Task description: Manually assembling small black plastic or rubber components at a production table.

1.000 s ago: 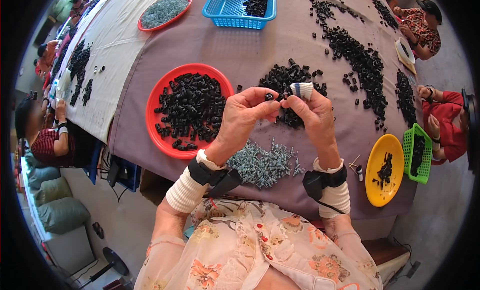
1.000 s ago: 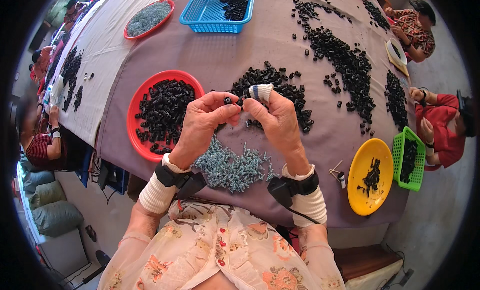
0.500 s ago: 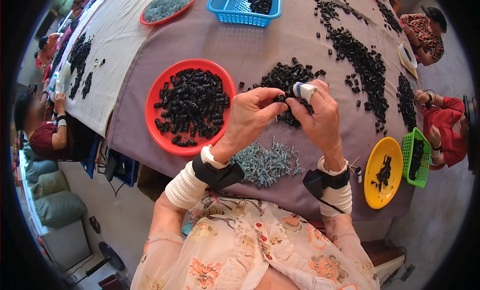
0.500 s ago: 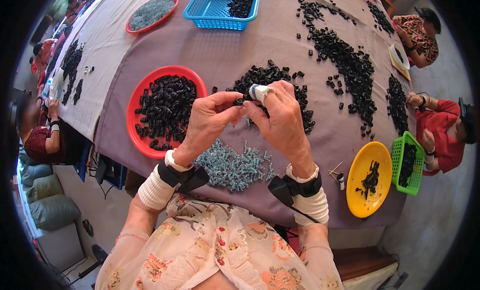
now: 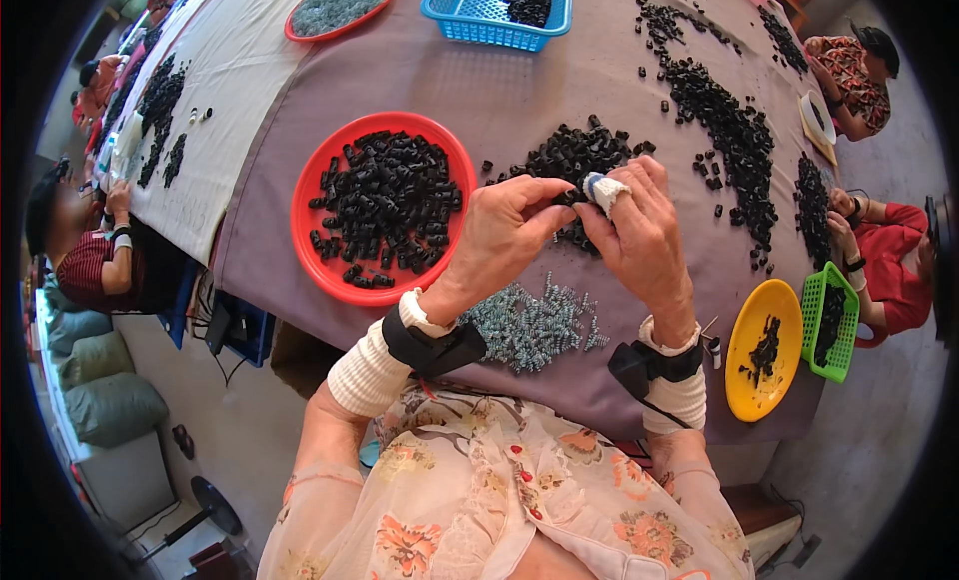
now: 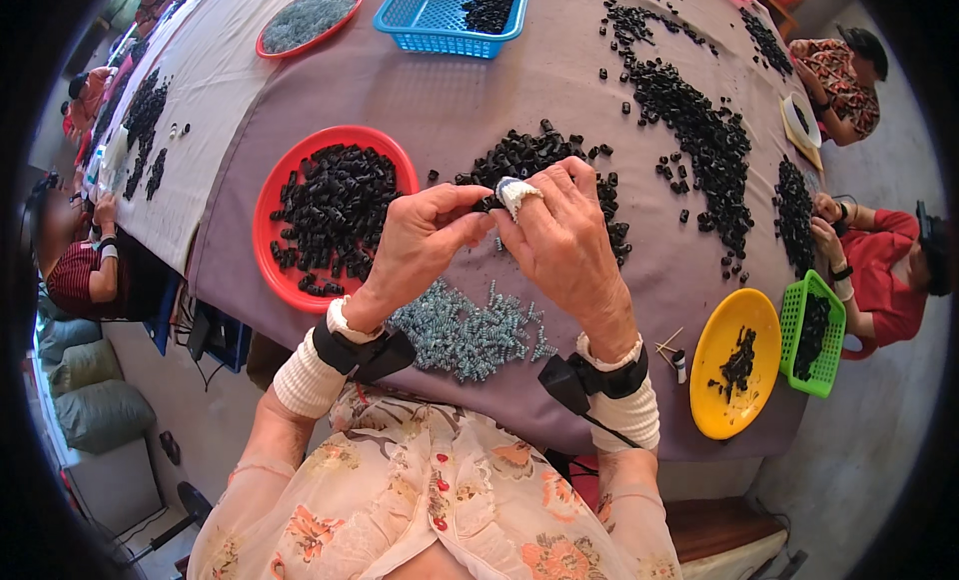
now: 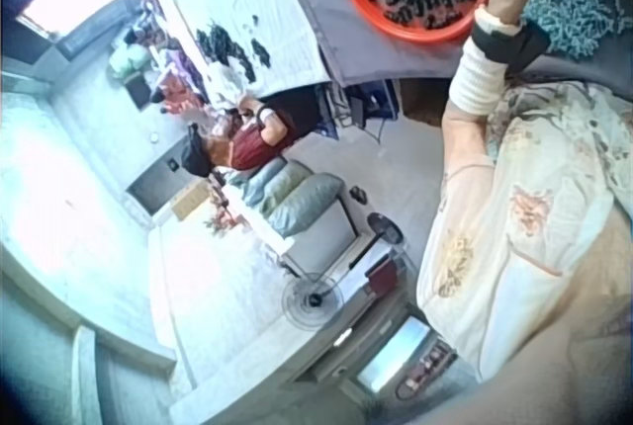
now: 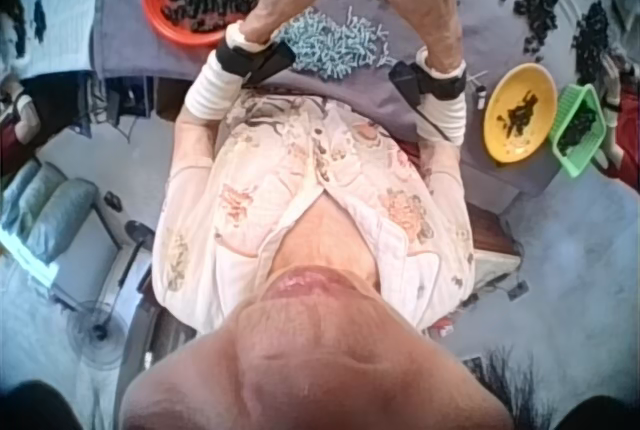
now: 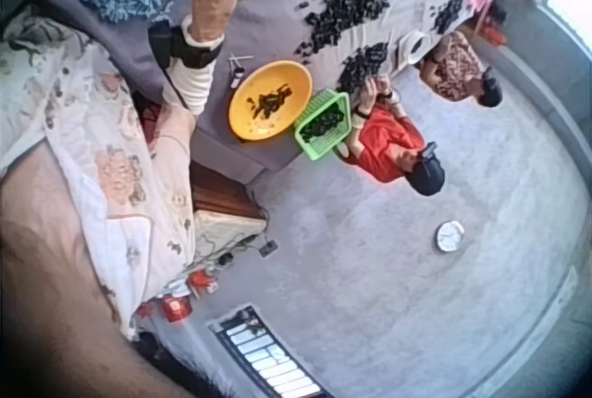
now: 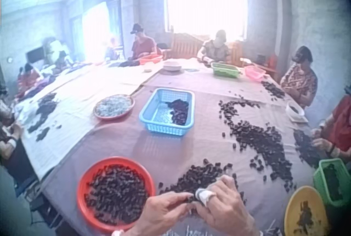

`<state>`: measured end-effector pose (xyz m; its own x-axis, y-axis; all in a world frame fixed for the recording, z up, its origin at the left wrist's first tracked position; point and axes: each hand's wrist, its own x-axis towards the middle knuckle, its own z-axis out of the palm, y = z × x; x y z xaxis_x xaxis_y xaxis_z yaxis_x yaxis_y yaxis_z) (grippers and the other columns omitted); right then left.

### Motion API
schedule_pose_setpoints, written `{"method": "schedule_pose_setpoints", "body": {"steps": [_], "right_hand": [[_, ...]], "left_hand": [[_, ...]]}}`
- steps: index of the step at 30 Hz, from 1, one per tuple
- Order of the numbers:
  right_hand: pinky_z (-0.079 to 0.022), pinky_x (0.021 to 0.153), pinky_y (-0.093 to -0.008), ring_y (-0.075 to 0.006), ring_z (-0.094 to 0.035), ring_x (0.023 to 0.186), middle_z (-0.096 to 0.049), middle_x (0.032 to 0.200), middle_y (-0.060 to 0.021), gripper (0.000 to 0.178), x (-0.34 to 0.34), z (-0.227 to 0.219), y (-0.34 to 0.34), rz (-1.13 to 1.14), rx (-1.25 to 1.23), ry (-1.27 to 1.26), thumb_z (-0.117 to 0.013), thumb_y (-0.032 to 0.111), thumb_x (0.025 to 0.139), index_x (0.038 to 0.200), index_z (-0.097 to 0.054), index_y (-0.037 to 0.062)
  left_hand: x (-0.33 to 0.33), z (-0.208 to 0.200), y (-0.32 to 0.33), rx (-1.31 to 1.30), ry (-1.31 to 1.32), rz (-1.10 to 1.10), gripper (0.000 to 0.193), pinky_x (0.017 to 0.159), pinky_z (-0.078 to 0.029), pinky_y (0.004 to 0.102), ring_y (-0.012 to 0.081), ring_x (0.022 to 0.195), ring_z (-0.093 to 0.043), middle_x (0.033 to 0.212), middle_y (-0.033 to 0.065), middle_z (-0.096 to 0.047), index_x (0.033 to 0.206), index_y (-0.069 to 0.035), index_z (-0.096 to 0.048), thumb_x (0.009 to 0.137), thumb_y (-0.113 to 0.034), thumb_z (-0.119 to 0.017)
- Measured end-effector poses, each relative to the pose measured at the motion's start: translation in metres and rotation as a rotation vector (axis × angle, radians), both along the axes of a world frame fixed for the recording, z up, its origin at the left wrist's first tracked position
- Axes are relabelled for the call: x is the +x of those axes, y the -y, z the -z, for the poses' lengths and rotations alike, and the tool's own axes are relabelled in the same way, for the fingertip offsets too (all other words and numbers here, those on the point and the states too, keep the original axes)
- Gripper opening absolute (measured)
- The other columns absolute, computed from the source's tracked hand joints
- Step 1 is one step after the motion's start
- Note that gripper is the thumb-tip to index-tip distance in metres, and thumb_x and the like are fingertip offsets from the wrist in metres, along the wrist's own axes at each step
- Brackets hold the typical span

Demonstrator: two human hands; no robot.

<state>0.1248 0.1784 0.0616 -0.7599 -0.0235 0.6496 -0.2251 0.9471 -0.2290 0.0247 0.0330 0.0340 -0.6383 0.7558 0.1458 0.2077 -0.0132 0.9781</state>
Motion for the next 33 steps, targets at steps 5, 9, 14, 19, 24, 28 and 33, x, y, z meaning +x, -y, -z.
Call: {"method": "schedule_pose_setpoints", "body": {"steps": [5, 9, 14, 19, 24, 28, 33], "right_hand": [[-0.040, 0.085, -0.0420, -0.0279, -0.057, 0.081, -0.059, 0.083, -0.0123, 0.018, 0.001, -0.001, 0.000, -0.022, -0.009, 0.014, -0.069, 0.004, 0.074, 0.087, -0.060, -0.0035], [-0.040, 0.085, -0.0414, -0.0274, -0.057, 0.082, -0.059, 0.083, -0.0121, 0.017, 0.002, 0.000, 0.000, -0.036, -0.026, 0.028, -0.068, 0.004, 0.075, 0.088, -0.060, -0.0037], [-0.040, 0.086, -0.0411, -0.0273, -0.057, 0.082, -0.060, 0.084, -0.0121, 0.018, 0.002, -0.001, 0.001, 0.000, -0.005, 0.026, -0.068, 0.006, 0.077, 0.090, -0.061, -0.0038], [-0.039, 0.088, -0.0411, -0.0269, -0.057, 0.085, -0.060, 0.085, -0.0116, 0.018, 0.002, -0.001, 0.005, 0.052, 0.019, 0.036, -0.067, 0.007, 0.078, 0.091, -0.061, -0.0037], [-0.038, 0.089, -0.0411, -0.0266, -0.056, 0.088, -0.059, 0.091, -0.0115, 0.019, 0.002, 0.001, 0.007, 0.104, 0.023, 0.054, -0.066, 0.008, 0.078, 0.092, -0.061, -0.0035], [-0.039, 0.088, -0.0414, -0.0270, -0.056, 0.087, -0.058, 0.091, -0.0119, 0.018, -0.001, 0.002, 0.011, 0.133, 0.041, 0.051, -0.065, 0.008, 0.079, 0.092, -0.060, -0.0034], [-0.042, 0.084, -0.0411, -0.0296, -0.054, 0.087, -0.055, 0.088, -0.0148, 0.016, -0.002, 0.007, 0.014, 0.113, 0.046, 0.075, -0.062, 0.003, 0.077, 0.089, -0.058, -0.0057]], "left_hand": [[0.000, -0.002, -0.001, 0.021, -0.033, -0.004, 0.021, 0.060, -0.048, 0.0198, 0.0050, 0.068, -0.056, 0.081, 0.0020, -0.062, 0.104, 0.005, -0.065, 0.083, 0.000, -0.065], [0.001, -0.002, 0.000, 0.018, -0.059, -0.001, 0.022, 0.060, -0.047, 0.0201, 0.0052, 0.069, -0.056, 0.082, 0.0027, -0.062, 0.104, 0.004, -0.065, 0.083, 0.002, -0.064], [0.002, -0.003, 0.001, 0.037, -0.047, 0.012, 0.023, 0.062, -0.047, 0.0204, 0.0056, 0.070, -0.057, 0.081, 0.0025, -0.060, 0.106, 0.004, -0.064, 0.083, 0.004, -0.062], [0.001, -0.002, 0.000, 0.072, -0.102, -0.011, 0.024, 0.063, -0.048, 0.0207, 0.0060, 0.071, -0.057, 0.080, 0.0023, -0.059, 0.107, 0.004, -0.064, 0.084, 0.006, -0.061], [0.002, 0.002, -0.002, 0.119, 0.058, -0.033, 0.022, 0.064, -0.049, 0.0207, 0.0064, 0.073, -0.058, 0.085, 0.0028, -0.063, 0.106, 0.005, -0.064, 0.085, 0.005, -0.061], [0.002, 0.002, -0.001, 0.100, 0.158, -0.035, 0.021, 0.065, -0.049, 0.0203, 0.0061, 0.073, -0.059, 0.086, 0.0036, -0.064, 0.105, 0.005, -0.064, 0.085, 0.004, -0.061], [0.002, 0.001, 0.001, 0.098, 0.109, -0.070, 0.020, 0.063, -0.048, 0.0197, 0.0057, 0.070, -0.058, 0.083, 0.0024, -0.063, 0.101, 0.004, -0.066, 0.082, 0.006, -0.061]]}}
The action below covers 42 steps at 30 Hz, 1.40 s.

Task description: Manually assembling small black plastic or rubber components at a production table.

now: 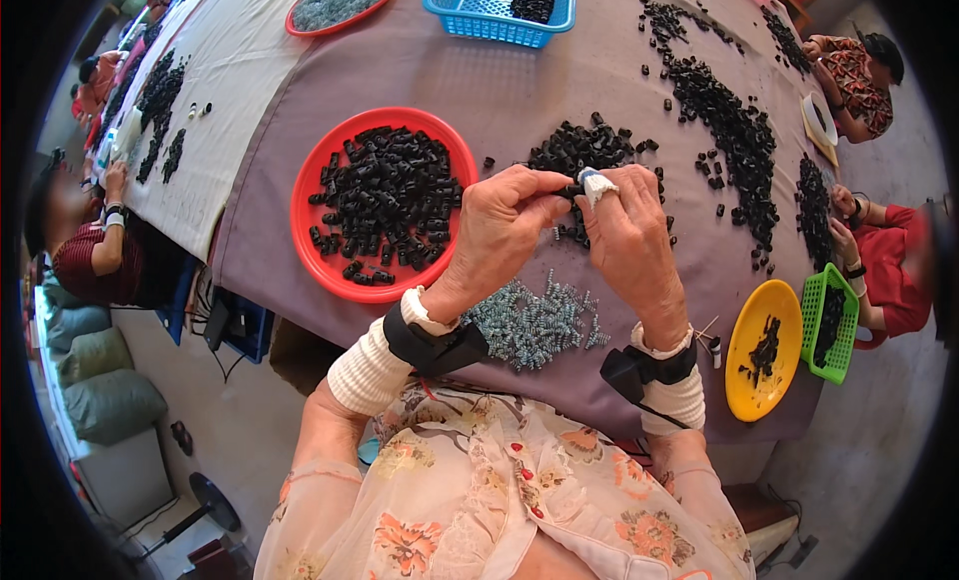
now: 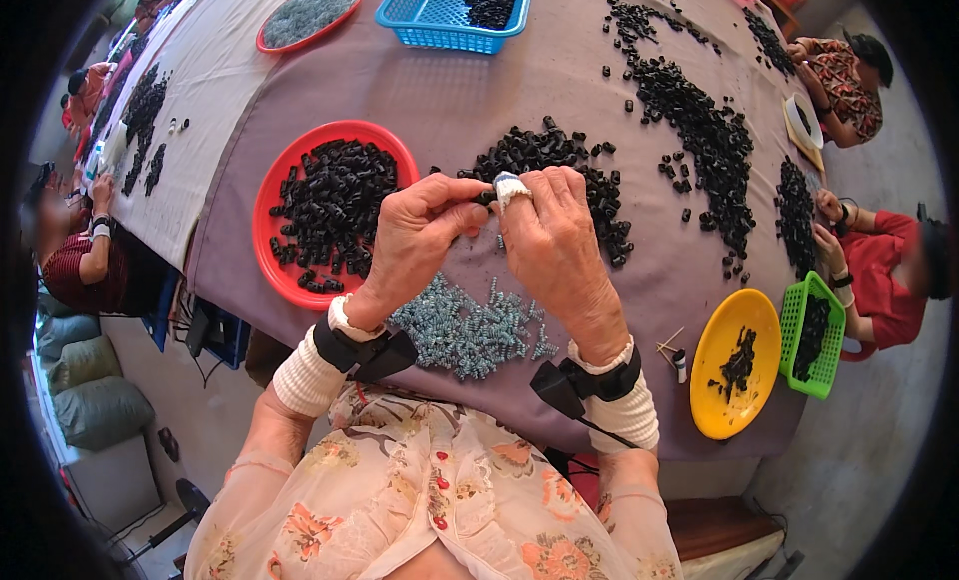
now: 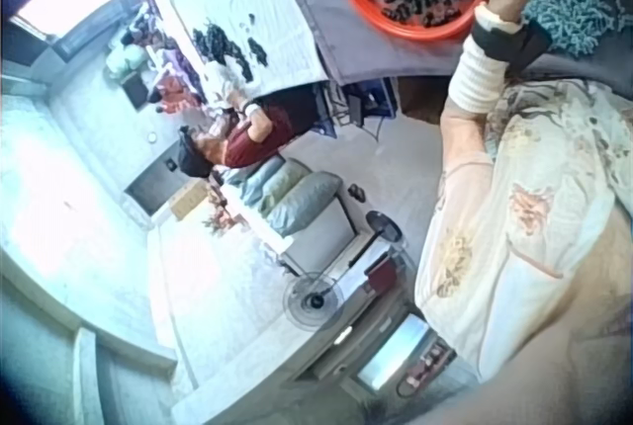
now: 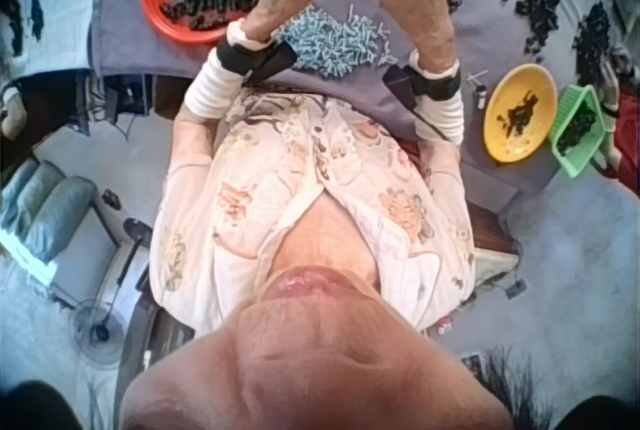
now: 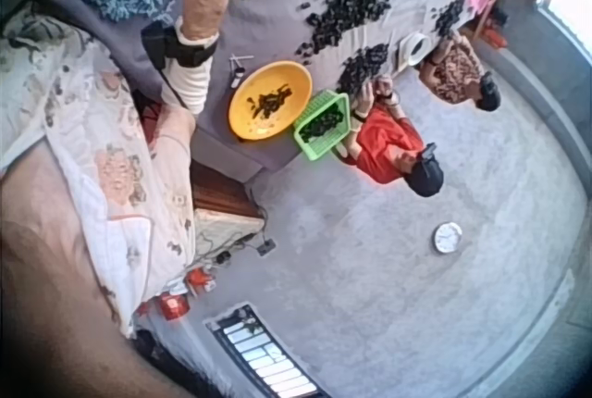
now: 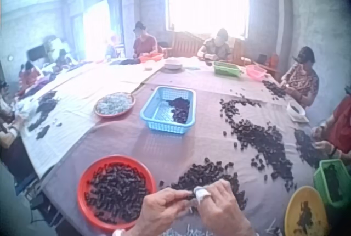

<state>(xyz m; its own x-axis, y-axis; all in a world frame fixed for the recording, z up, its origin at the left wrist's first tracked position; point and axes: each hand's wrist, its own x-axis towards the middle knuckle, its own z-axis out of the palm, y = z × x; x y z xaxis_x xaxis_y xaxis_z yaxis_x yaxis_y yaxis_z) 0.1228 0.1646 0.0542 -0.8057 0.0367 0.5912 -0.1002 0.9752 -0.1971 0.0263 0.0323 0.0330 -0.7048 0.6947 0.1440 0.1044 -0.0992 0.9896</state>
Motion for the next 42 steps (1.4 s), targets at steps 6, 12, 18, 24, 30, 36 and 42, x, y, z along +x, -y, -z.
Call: {"method": "schedule_pose_setpoints", "body": {"steps": [6, 12, 18, 24, 30, 36, 42], "right_hand": [[-0.043, 0.081, -0.0410, -0.0310, -0.052, 0.085, -0.052, 0.085, -0.0154, 0.013, 0.000, -0.001, -0.001, -0.048, 0.038, 0.045, -0.060, -0.002, 0.073, 0.084, -0.055, -0.0064], [-0.043, 0.079, -0.0398, -0.0305, -0.052, 0.084, -0.050, 0.083, -0.0144, 0.011, -0.002, 0.002, -0.007, -0.126, 0.076, 0.041, -0.059, -0.003, 0.072, 0.081, -0.054, -0.0065], [-0.043, 0.080, -0.0395, -0.0293, -0.051, 0.085, -0.050, 0.082, -0.0138, 0.010, 0.001, 0.004, -0.009, -0.144, 0.089, 0.091, -0.058, -0.002, 0.071, 0.080, -0.055, -0.0058], [-0.043, 0.080, -0.0383, -0.0284, -0.051, 0.084, -0.049, 0.082, -0.0133, 0.010, 0.001, 0.007, -0.011, -0.180, 0.093, 0.128, -0.057, -0.001, 0.070, 0.079, -0.055, -0.0055], [-0.042, 0.079, -0.0375, -0.0281, -0.050, 0.082, -0.049, 0.080, -0.0129, 0.008, 0.000, 0.009, -0.015, -0.236, 0.070, 0.144, -0.057, -0.001, 0.070, 0.077, -0.054, -0.0047], [-0.041, 0.081, -0.0383, -0.0271, -0.053, 0.083, -0.054, 0.081, -0.0118, 0.008, -0.004, 0.002, -0.017, -0.174, 0.001, 0.126, -0.060, 0.002, 0.074, 0.079, -0.056, -0.0025], [-0.039, 0.083, -0.0401, -0.0253, -0.055, 0.077, -0.056, 0.076, -0.0095, 0.023, -0.005, -0.006, -0.009, -0.074, 0.017, 0.106, -0.072, 0.018, 0.072, 0.082, -0.060, 0.0011]], "left_hand": [[-0.001, 0.002, 0.000, -0.003, -0.114, -0.020, 0.020, 0.060, -0.047, 0.0202, 0.0062, 0.067, -0.057, 0.078, 0.0031, -0.061, 0.098, 0.004, -0.068, 0.079, 0.008, -0.062], [-0.003, -0.001, 0.000, -0.051, -0.109, -0.005, 0.020, 0.058, -0.046, 0.0207, 0.0067, 0.065, -0.056, 0.075, 0.0030, -0.060, 0.096, 0.005, -0.069, 0.077, 0.007, -0.063], [-0.004, -0.004, 0.000, -0.114, -0.169, 0.015, 0.017, 0.056, -0.044, 0.0217, 0.0063, 0.062, -0.054, 0.071, 0.0023, -0.059, 0.093, 0.005, -0.069, 0.076, 0.005, -0.064], [-0.008, -0.005, 0.001, -0.169, -0.133, 0.053, 0.015, 0.056, -0.045, 0.0214, 0.0060, 0.062, -0.055, 0.070, 0.0025, -0.061, 0.090, 0.005, -0.069, 0.076, 0.003, -0.065], [-0.011, -0.005, 0.003, -0.208, -0.147, 0.085, 0.015, 0.057, -0.046, 0.0202, 0.0054, 0.063, -0.056, 0.071, 0.0030, -0.064, 0.092, 0.004, -0.069, 0.077, 0.003, -0.065], [-0.014, -0.011, 0.001, -0.105, 0.254, 0.174, 0.015, 0.062, -0.048, 0.0196, 0.0071, 0.067, -0.059, 0.076, 0.0033, -0.065, 0.096, 0.005, -0.068, 0.082, -0.001, -0.064], [-0.015, -0.006, 0.000, -0.057, 0.413, 0.167, 0.019, 0.066, -0.050, 0.0211, 0.0088, 0.070, -0.061, 0.084, 0.0047, -0.066, 0.100, 0.004, -0.066, 0.086, -0.007, -0.064]]}}
